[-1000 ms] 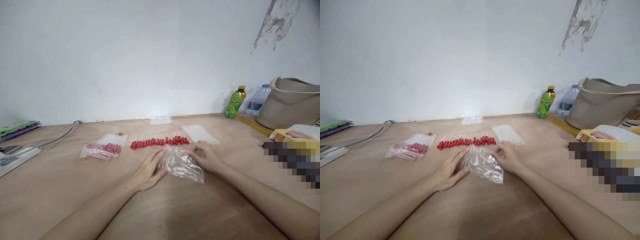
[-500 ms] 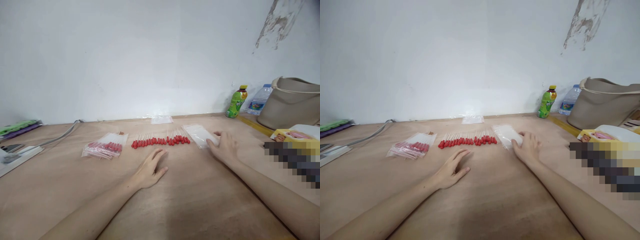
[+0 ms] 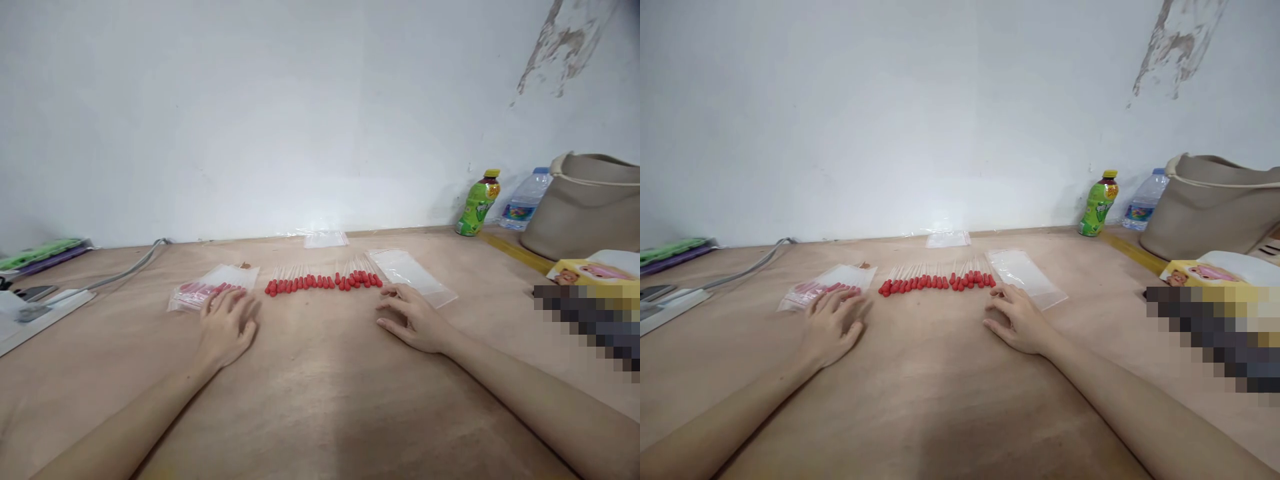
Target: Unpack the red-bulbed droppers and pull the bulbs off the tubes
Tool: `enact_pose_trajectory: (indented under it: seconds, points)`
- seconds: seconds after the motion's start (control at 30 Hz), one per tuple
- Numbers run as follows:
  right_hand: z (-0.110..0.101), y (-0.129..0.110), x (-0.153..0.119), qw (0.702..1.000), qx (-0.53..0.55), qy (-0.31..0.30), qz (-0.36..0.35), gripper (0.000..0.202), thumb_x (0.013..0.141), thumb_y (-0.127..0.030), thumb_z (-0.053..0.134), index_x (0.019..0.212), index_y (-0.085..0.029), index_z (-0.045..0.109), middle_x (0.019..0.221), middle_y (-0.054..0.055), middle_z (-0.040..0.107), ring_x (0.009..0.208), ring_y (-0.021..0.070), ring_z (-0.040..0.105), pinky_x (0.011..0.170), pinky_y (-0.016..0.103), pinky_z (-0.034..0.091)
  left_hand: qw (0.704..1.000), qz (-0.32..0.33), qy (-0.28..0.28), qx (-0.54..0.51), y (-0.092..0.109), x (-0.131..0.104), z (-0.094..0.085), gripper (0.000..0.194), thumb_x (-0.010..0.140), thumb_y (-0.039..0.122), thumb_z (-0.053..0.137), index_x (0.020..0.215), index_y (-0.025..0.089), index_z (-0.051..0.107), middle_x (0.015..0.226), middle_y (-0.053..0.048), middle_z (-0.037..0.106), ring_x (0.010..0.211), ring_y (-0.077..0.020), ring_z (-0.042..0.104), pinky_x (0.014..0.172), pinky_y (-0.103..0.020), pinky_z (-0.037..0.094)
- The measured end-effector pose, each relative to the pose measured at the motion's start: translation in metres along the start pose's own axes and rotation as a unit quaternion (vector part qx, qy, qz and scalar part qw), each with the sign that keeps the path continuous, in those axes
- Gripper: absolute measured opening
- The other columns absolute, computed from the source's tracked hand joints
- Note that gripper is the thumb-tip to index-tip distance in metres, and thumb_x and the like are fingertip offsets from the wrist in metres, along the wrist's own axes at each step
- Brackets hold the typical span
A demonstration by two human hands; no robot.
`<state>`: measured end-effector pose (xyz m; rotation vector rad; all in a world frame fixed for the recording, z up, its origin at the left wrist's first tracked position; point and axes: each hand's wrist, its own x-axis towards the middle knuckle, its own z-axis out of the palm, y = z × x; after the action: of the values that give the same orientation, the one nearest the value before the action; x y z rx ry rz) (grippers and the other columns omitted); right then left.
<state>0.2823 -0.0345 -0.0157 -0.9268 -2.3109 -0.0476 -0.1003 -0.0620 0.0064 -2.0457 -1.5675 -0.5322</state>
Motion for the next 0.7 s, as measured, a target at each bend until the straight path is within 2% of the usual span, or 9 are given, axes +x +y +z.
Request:
enact_pose_trajectory:
  seconds: [0.1,0.17,0.27,0.37,0.43,0.53,0.6,0.7]
  points:
    - [0.000,0.000,0.000,1.000,0.005,0.003,-0.002,0.020,0.079,-0.034,0.054,0.092,-0.021,0.061,0.110,0.011,0.049,0.097,0.0228,0.051,0.083,0.041,0.044,0.996,-0.046,-0.022,0.072,-0.025,0.000,0.003,0.048,0.071,0.030,0.046,0.117,0.018,0.052,0.122,-0.013,0.050,0.119,-0.0288,0.038,0.104,-0.051,0.008]
    - [0.000,-0.001,0.000,1.000,0.009,0.004,0.000,0.020,0.079,-0.034,0.054,0.091,-0.021,0.061,0.109,0.011,0.049,0.097,0.0227,0.051,0.083,0.041,0.045,0.991,-0.072,-0.047,0.101,-0.033,0.004,0.005,0.052,0.072,0.029,0.044,0.123,0.020,0.047,0.125,-0.013,0.048,0.120,-0.0288,0.036,0.103,-0.054,0.004]
    - [-0.001,-0.001,0.000,1.000,0.015,-0.002,0.009,0.020,0.079,-0.034,0.054,0.091,-0.020,0.062,0.110,0.012,0.048,0.098,0.0226,0.051,0.084,0.041,0.044,0.988,-0.083,-0.072,0.110,-0.036,0.011,0.008,0.044,0.078,0.027,0.040,0.121,0.025,0.049,0.124,-0.011,0.050,0.118,-0.0272,0.040,0.101,-0.054,0.008]
    - [-0.002,-0.001,0.000,1.000,0.018,-0.006,0.011,0.020,0.079,-0.035,0.054,0.091,-0.020,0.062,0.111,0.012,0.048,0.098,0.0225,0.051,0.084,0.041,0.044,0.990,-0.083,-0.068,0.096,-0.036,0.014,0.010,0.034,0.085,0.035,0.038,0.112,0.028,0.057,0.119,-0.008,0.055,0.112,-0.0264,0.045,0.101,-0.051,0.014]
    - [-0.002,-0.001,0.000,1.000,0.019,-0.005,0.008,0.020,0.079,-0.035,0.054,0.091,-0.021,0.062,0.110,0.012,0.048,0.097,0.0226,0.051,0.084,0.042,0.045,0.991,-0.099,-0.037,0.081,-0.035,0.014,0.010,0.032,0.086,0.038,0.038,0.107,0.028,0.060,0.116,-0.007,0.057,0.109,-0.0256,0.048,0.101,-0.048,0.016]
    - [-0.001,-0.001,0.000,1.000,0.019,-0.004,0.004,0.020,0.079,-0.035,0.054,0.091,-0.020,0.062,0.110,0.012,0.048,0.098,0.0229,0.051,0.083,0.042,0.045,0.988,-0.144,0.056,0.016,-0.033,0.014,0.001,0.032,0.089,0.035,0.036,0.104,0.024,0.061,0.115,-0.006,0.058,0.106,-0.0219,0.051,0.098,-0.038,0.026]
    - [-0.001,-0.001,0.000,1.000,0.020,-0.007,0.006,0.020,0.079,-0.034,0.054,0.091,-0.020,0.062,0.111,0.012,0.048,0.097,0.0225,0.051,0.083,0.041,0.045,0.972,-0.193,0.126,-0.050,-0.031,0.015,-0.010,0.032,0.090,0.032,0.034,0.104,0.021,0.060,0.110,-0.004,0.059,0.101,-0.0194,0.053,0.089,-0.032,0.036]
    - [-0.001,-0.001,0.000,1.000,0.022,-0.012,0.013,0.020,0.079,-0.034,0.053,0.091,-0.020,0.062,0.111,0.012,0.047,0.095,0.0215,0.051,0.084,0.040,0.044,0.932,-0.274,0.202,-0.127,-0.029,0.015,-0.031,0.029,0.089,0.031,0.036,0.095,0.017,0.061,0.087,-0.002,0.062,0.083,-0.0165,0.057,0.070,-0.025,0.042]
